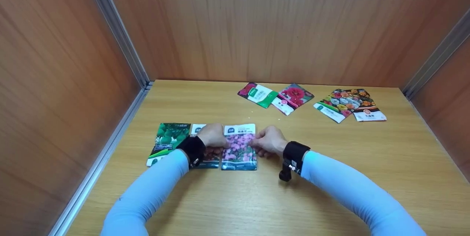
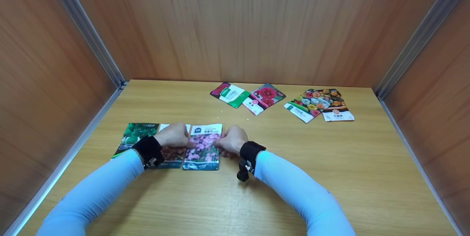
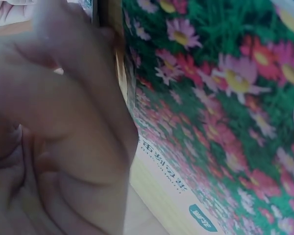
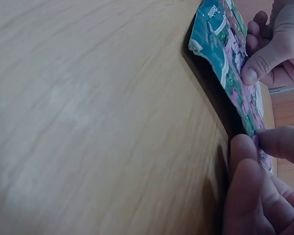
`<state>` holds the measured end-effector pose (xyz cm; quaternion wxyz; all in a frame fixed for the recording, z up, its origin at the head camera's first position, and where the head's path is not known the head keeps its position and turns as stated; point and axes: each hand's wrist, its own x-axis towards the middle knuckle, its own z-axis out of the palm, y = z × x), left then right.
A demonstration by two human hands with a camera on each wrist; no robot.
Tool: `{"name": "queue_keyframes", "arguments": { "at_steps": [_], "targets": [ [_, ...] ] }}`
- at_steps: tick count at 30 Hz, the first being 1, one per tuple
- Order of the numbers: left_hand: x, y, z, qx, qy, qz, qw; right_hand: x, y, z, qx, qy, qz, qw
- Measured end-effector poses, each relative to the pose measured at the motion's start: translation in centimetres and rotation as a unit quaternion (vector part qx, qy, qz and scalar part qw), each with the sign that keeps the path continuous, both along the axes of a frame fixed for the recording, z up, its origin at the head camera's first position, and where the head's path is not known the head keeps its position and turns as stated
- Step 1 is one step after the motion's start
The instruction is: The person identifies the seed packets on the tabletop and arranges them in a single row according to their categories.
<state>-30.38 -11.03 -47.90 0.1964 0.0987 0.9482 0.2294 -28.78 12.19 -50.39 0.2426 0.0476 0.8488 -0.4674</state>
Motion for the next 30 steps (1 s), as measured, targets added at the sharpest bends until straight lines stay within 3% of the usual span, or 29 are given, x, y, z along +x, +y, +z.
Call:
{"name": "queue_keyframes", "arguments": {
  "at_steps": [4,10,16,25,30],
  "targets": [
    [-0.1,0.0,0.0,-0.013,0.012,-0.006,0.9998,-0.1,0.0,0.0,0.017,0.006,-0.002,0.9998],
    [-0.2,0.3,0.1,-0.070,0.057,0.001,0.9960,0.1,-0.1,0.0,0.047,0.026,-0.010,0.9985],
    [-0.2,0.6,0.2,-0.094,0.062,0.002,0.9936,0.6,-0.1,0.0,0.066,0.063,-0.026,0.9955],
    [-0.6,0.9,0.7,-0.074,0.042,-0.024,0.9961,0.7,0.9,0.0,0.066,0.117,-0.016,0.9908],
    [-0.9,1.2,1.7,-0.029,0.028,-0.023,0.9989,0.2,2.5,1.0,0.060,0.091,-0.038,0.9933]
  ]
}}
